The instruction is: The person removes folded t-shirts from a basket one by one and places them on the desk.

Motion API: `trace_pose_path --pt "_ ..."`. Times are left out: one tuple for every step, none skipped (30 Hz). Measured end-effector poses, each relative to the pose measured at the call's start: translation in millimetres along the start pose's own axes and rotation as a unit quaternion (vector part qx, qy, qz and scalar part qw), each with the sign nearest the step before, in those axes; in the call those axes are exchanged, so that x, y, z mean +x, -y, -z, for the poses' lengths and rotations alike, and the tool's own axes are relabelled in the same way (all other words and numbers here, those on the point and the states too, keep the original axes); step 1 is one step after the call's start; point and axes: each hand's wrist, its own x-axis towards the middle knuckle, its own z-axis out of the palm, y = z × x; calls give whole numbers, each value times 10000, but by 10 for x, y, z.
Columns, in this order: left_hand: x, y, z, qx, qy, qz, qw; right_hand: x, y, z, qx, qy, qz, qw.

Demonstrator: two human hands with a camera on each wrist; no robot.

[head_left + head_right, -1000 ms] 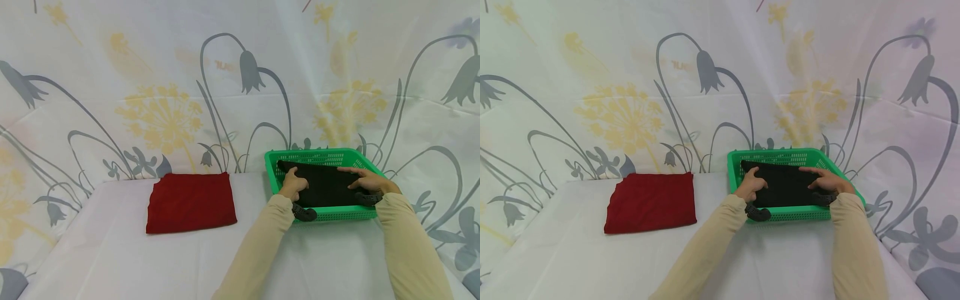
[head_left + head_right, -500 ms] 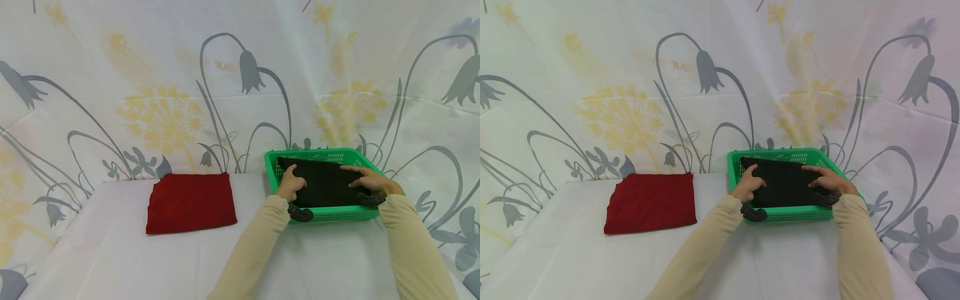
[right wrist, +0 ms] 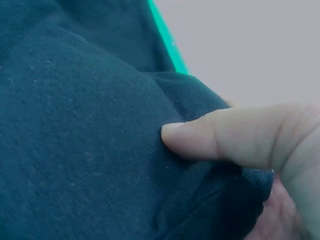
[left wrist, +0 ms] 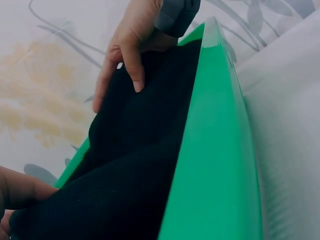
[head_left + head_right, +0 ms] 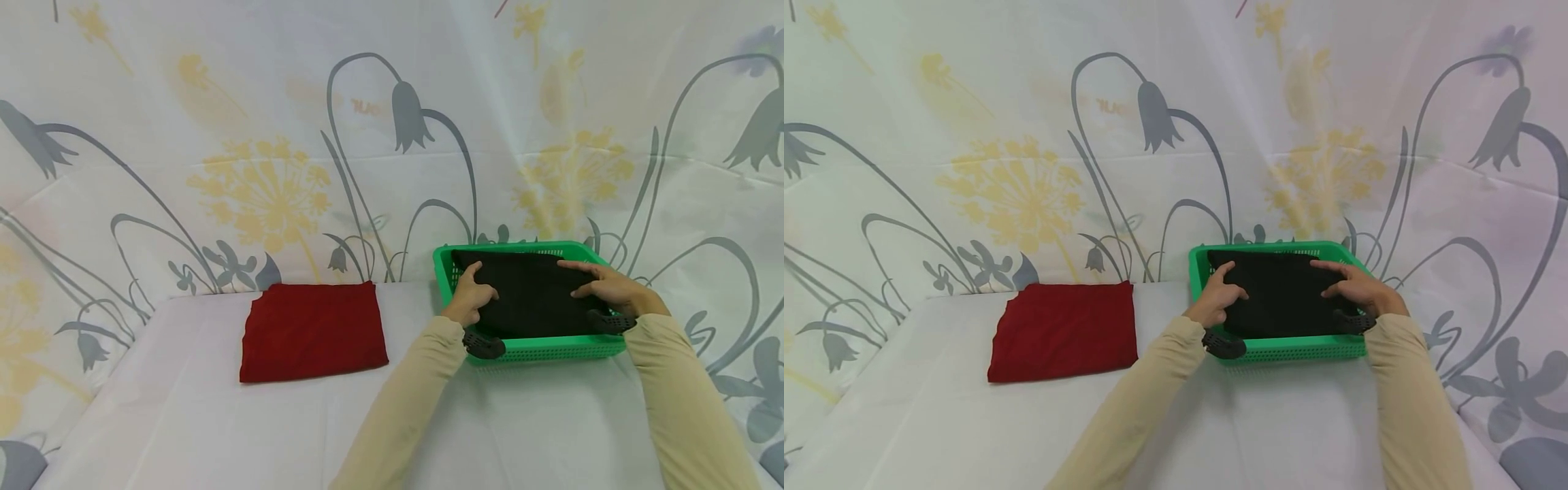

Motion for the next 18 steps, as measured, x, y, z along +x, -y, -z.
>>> trace_pose_path --pt "-3 -3 5 -15 -8 -21 10000 -3 17 -7 -10 -41 -7 10000" --pt "-5 -5 11 -38 -10 -41 10000 -5 32 -10 -19 -78 -27 10000" --pt "-9 -8 17 -56 -7 -61 10000 -8 44 -9 -23 -100 -38 9999" --pt "-11 -12 26 -97 3 -76 9999 -9 62 -11 -17 -126 -55 9999" --pt "-10 -16 32 -127 14 -86 9999 -11 75 -9 -13 -148 -83 9999" --pt "-10 -22 40 -169 29 -93 9998 -16 89 -6 11 -155 -102 9998" --pt "-10 -29 46 -193 49 -106 9997 -20 102 -2 27 -173 -122 9998" --pt "-12 -35 53 -223 70 -120 9997 -26 115 4 55 -190 -154 9997" --pt "-14 -44 58 -244 92 -130 9996 -32 127 11 91 -206 -157 9996" --pt "-17 -55 63 -272 113 -146 9995 -39 141 16 113 -241 -178 9995" --pt "-19 -67 66 -277 118 -163 9994 -46 153 26 109 -270 -181 9994" --pt "-22 -81 70 -295 126 -172 9993 -53 167 34 106 -289 -184 9994" --pt "-25 -95 74 -304 133 -183 9993 -60 182 40 94 -307 -197 9993" --pt "-30 -109 79 -305 136 -188 9993 -66 198 43 115 -327 -215 9992" --pt "-31 -121 82 -307 135 -187 9993 -73 215 46 91 -340 -224 9991" --pt "-33 -133 86 -310 136 -185 9993 -79 231 48 94 -358 -242 9990" --pt "-31 -143 90 -326 135 -187 9992 -85 245 51 88 -354 -239 9990" --pt "-31 -152 96 -361 154 -181 9991 -92 260 54 86 -342 -243 9991"
